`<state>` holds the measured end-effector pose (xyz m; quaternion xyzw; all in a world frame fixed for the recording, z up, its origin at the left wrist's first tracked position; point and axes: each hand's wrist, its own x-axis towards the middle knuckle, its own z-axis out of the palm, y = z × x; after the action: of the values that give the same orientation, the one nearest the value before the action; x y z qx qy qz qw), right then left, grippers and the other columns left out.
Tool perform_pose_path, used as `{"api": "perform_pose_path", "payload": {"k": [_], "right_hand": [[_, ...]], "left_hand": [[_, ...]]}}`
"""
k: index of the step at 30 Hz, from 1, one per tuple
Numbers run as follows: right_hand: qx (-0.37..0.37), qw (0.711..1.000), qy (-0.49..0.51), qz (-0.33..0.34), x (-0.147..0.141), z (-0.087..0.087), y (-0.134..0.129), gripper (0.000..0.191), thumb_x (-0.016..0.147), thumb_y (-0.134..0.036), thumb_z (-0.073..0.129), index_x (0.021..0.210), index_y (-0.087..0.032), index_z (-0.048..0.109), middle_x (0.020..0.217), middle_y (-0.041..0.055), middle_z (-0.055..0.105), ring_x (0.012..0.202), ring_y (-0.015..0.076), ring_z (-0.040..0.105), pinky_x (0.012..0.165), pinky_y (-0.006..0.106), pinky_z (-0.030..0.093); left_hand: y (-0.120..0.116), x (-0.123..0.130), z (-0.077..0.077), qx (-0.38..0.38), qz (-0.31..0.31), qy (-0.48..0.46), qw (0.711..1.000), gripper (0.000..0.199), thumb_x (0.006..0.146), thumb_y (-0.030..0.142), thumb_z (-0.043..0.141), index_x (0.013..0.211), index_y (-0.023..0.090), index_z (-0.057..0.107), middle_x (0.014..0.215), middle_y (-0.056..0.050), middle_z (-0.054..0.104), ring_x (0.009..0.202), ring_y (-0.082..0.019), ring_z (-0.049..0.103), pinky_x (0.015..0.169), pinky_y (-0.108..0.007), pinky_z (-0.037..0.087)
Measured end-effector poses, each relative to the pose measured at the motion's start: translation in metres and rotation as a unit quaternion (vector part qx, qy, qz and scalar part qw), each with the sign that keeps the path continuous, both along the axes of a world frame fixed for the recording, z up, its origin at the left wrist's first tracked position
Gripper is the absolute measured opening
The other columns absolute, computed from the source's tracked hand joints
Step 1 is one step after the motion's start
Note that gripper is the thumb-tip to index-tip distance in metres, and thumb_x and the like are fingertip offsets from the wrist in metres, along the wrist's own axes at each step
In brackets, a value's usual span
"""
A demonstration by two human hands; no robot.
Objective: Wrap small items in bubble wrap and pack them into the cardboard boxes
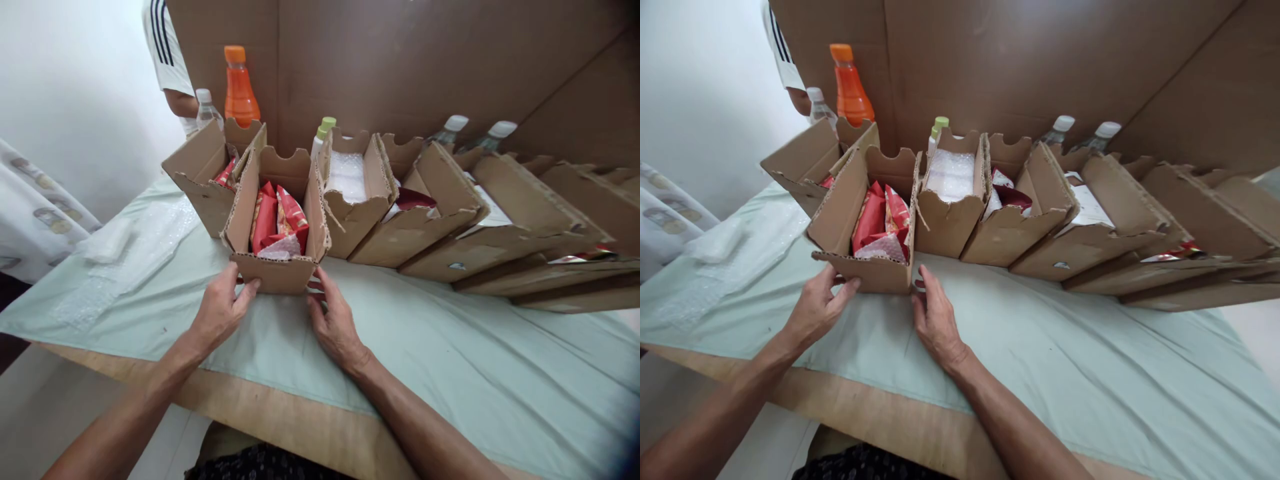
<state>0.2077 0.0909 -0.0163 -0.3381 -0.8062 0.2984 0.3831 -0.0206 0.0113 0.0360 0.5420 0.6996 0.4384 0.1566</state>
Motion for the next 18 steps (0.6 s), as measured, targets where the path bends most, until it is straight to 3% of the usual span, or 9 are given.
{"api": "perform_pose_path", "payload": {"k": [3,6,10,13,15,18], "right_hand": [[-0.022,0.999,-0.025,0.006,0.002,-0.009,0.002,0.063,0.098,-0.021,0.053,0.159,-0.023,0.041,0.143,0.0176,0.063,0.120,0.0266,0.069,0.100,0.049,0.063],[-0.041,0.999,-0.021,0.007,0.004,-0.009,0.003,0.059,0.096,-0.020,0.053,0.155,-0.021,0.046,0.144,0.0179,0.063,0.118,0.0259,0.070,0.100,0.048,0.063],[-0.056,0.998,-0.016,0.009,0.005,-0.004,0.005,0.050,0.097,-0.020,0.053,0.147,-0.021,0.055,0.142,0.0163,0.064,0.119,0.0248,0.070,0.099,0.045,0.063],[-0.067,0.998,-0.012,0.013,0.005,-0.002,0.005,0.048,0.096,-0.020,0.053,0.144,-0.022,0.058,0.139,0.0150,0.067,0.121,0.0259,0.070,0.100,0.046,0.063],[-0.069,0.997,-0.006,0.014,0.005,-0.002,0.005,0.046,0.097,-0.021,0.052,0.142,-0.022,0.060,0.137,0.0147,0.068,0.121,0.0261,0.069,0.100,0.046,0.063],[-0.077,0.997,-0.003,0.011,0.004,-0.002,0.005,0.043,0.098,-0.022,0.052,0.140,-0.022,0.061,0.136,0.0143,0.069,0.122,0.0261,0.069,0.100,0.045,0.063]], "left_hand": [[0.019,-0.012,0.011,-0.074,0.062,0.117,0.988,0.033,0.092,0.052,0.053,0.084,0.024,0.069,0.079,-0.008,0.075,0.075,-0.027,0.069,0.065,-0.034,0.039],[0.044,-0.020,0.016,-0.146,0.099,0.195,0.965,0.046,0.092,0.057,0.050,0.062,0.024,0.065,0.063,-0.009,0.068,0.067,-0.029,0.065,0.063,-0.035,0.030],[0.076,-0.013,0.005,-0.133,0.035,0.134,0.981,0.051,0.092,0.050,0.052,0.050,0.023,0.060,0.051,-0.008,0.060,0.057,-0.025,0.060,0.061,-0.034,0.032],[0.086,0.001,-0.013,-0.104,-0.034,0.079,0.991,0.038,0.093,0.045,0.052,0.071,0.022,0.073,0.067,-0.006,0.073,0.065,-0.021,0.064,0.065,-0.032,0.042],[0.086,0.010,-0.024,-0.083,-0.060,0.068,0.992,0.031,0.092,0.039,0.052,0.095,0.022,0.077,0.092,-0.007,0.080,0.083,-0.022,0.070,0.074,-0.032,0.050],[0.082,0.017,-0.036,-0.054,-0.099,0.058,0.992,0.035,0.086,0.033,0.057,0.115,0.022,0.075,0.117,-0.010,0.079,0.111,-0.027,0.069,0.094,-0.039,0.055]]}}
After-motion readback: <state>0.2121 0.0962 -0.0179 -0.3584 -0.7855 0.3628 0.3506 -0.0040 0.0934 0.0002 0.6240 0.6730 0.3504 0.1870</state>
